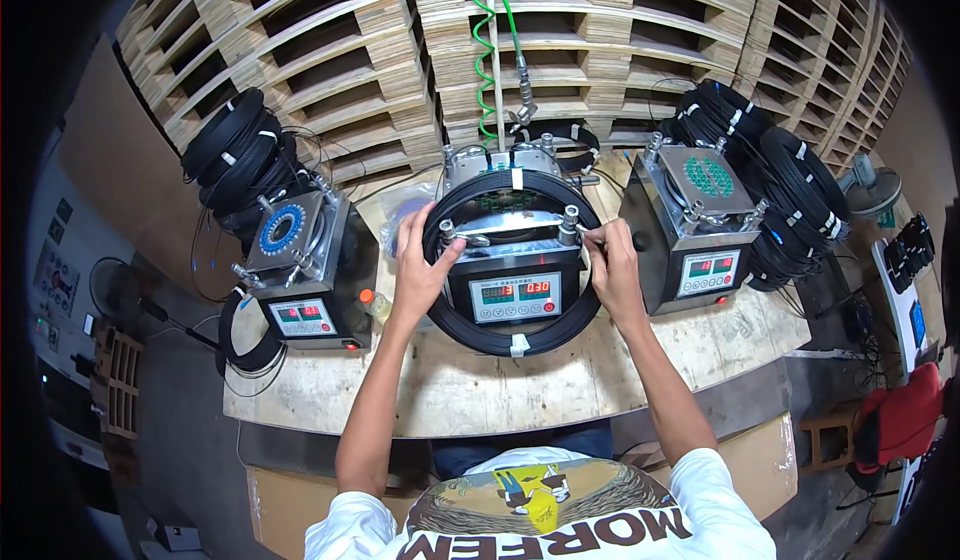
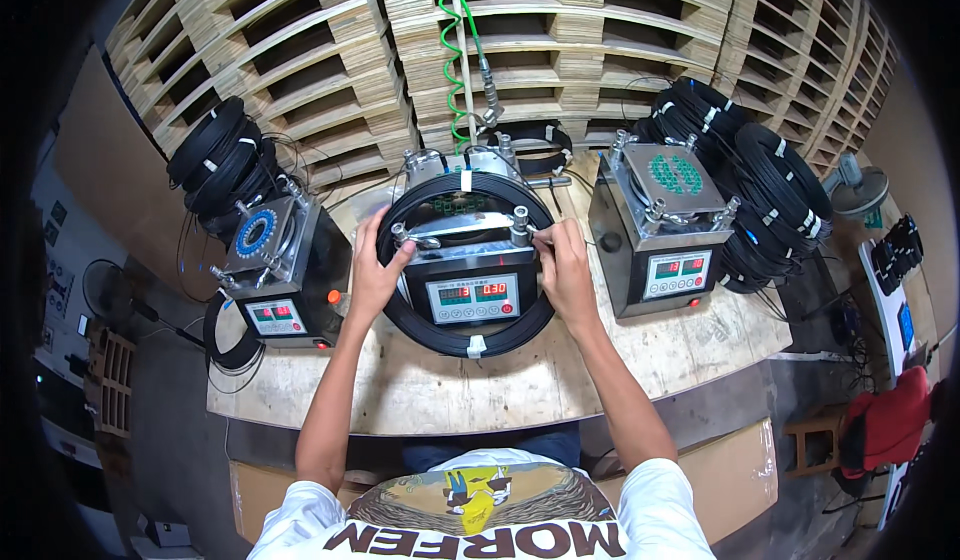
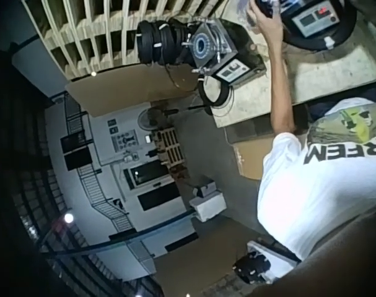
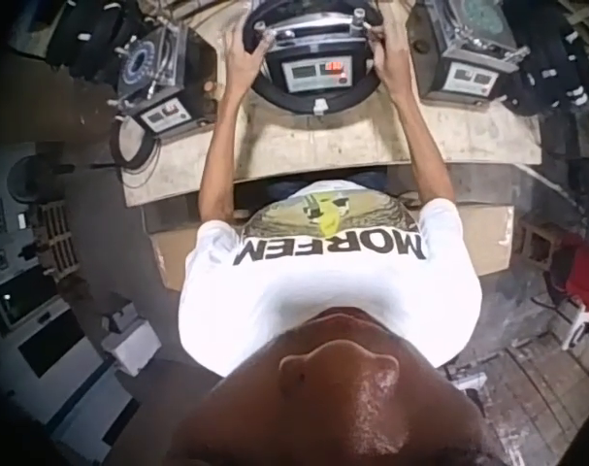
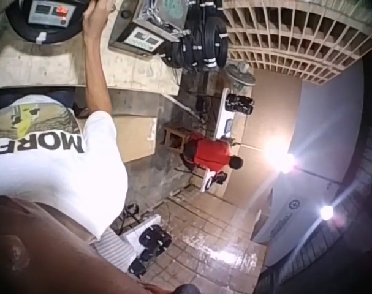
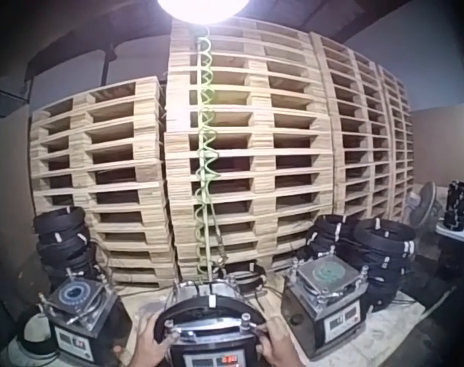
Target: Operating industrial machines to process and polish fiber optic cable connectors.
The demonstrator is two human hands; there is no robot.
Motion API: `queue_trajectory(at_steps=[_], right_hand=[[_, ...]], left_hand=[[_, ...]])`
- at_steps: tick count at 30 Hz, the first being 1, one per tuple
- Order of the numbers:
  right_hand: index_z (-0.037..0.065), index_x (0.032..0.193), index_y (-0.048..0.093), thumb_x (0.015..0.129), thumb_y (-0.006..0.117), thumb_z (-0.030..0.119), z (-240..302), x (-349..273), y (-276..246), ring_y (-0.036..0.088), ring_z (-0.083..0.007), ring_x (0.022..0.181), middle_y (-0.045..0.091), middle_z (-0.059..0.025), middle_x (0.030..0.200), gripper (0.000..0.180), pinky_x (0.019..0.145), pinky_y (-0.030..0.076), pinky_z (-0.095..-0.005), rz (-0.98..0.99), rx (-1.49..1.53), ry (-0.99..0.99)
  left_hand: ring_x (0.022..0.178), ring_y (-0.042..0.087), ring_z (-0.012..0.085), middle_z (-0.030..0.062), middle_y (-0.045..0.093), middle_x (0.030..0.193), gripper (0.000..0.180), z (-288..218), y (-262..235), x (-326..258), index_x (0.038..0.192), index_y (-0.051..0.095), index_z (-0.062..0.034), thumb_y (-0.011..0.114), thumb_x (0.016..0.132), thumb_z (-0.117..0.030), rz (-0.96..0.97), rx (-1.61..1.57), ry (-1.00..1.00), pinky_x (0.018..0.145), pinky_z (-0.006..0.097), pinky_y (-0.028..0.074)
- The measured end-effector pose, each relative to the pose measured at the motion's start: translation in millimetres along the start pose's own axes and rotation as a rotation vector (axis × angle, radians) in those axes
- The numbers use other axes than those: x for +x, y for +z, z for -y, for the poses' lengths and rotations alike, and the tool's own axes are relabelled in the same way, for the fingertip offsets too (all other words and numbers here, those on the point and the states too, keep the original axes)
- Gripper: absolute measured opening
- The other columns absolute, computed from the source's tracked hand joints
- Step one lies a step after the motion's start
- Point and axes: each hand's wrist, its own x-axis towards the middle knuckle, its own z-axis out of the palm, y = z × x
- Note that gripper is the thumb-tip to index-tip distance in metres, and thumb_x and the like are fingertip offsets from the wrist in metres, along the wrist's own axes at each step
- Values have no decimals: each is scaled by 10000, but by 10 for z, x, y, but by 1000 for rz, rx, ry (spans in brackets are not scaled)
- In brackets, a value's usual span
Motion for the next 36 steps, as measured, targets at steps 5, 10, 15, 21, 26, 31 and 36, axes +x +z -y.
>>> queue_trajectory(at_steps=[5, 10, 15, 21, 26, 31, 36], right_hand=[[-12, 1037, 619, 861, 753, 89, 314, 16, -52, 553, -183, 817, 546, -96, 885, 242, 691, 462, -321, -217, 29, 86], [-22, 927, 634, 909, 725, 83, 119, -51, -12, 552, -61, 611, 631, -35, 687, 140, 547, 432, -234, -119, 231, 211], [-30, 926, 613, 893, 746, 71, 362, -154, 278, 610, -90, 612, 666, -71, 708, 170, 556, 475, -249, -70, 107, 81], [0, 898, 524, 920, 711, 123, 396, 161, 452, 647, -309, 577, 643, -159, 670, 224, 533, 485, -364, 103, -62, -55], [25, 946, 476, 940, 650, 150, 557, 431, 440, 642, -430, 706, 664, -200, 740, 214, 597, 488, -498, 321, -304, -15], [35, 942, 651, 890, 730, 201, 703, 1117, 164, 671, -286, 628, 624, -147, 644, 191, 583, 494, -407, 720, -75, 14], [60, 951, 687, 808, 801, 254, 431, 2141, 393, 685, -256, 689, 649, -78, 669, 267, 615, 515, -360, 544, -363, -224]], left_hand=[[1197, 562, 327, 203, 531, 1296, 682, -5, -8, -45, 1403, 492, -16, 749, 885, -380, -17, -90, -56, 1034, 395, 428], [1124, 615, 316, 200, 605, 1214, 643, -27, 43, -13, 1388, 503, -11, 740, 898, -353, -33, -169, -72, 981, 393, 464], [1101, 625, 319, 198, 615, 1197, 631, -74, 9, -38, 1381, 515, -14, 747, 893, -340, -58, -123, -59, 957, 394, 472], [1095, 631, 326, 200, 614, 1193, 632, -112, 13, -15, 1385, 514, -21, 759, 881, -314, -70, -110, -71, 946, 393, 484], [1113, 631, 323, 200, 613, 1201, 658, -95, 51, -3, 1381, 518, -27, 782, 856, -322, -76, -89, -88, 947, 395, 495], [1121, 630, 323, 201, 610, 1213, 677, -77, -25, -26, 1378, 521, -31, 795, 839, -337, -78, -100, -99, 955, 393, 498], [1135, 623, 327, 205, 601, 1239, 692, -130, 5, 15, 1383, 514, -16, 799, 836, -329, -60, -97, -112, 964, 396, 495]])
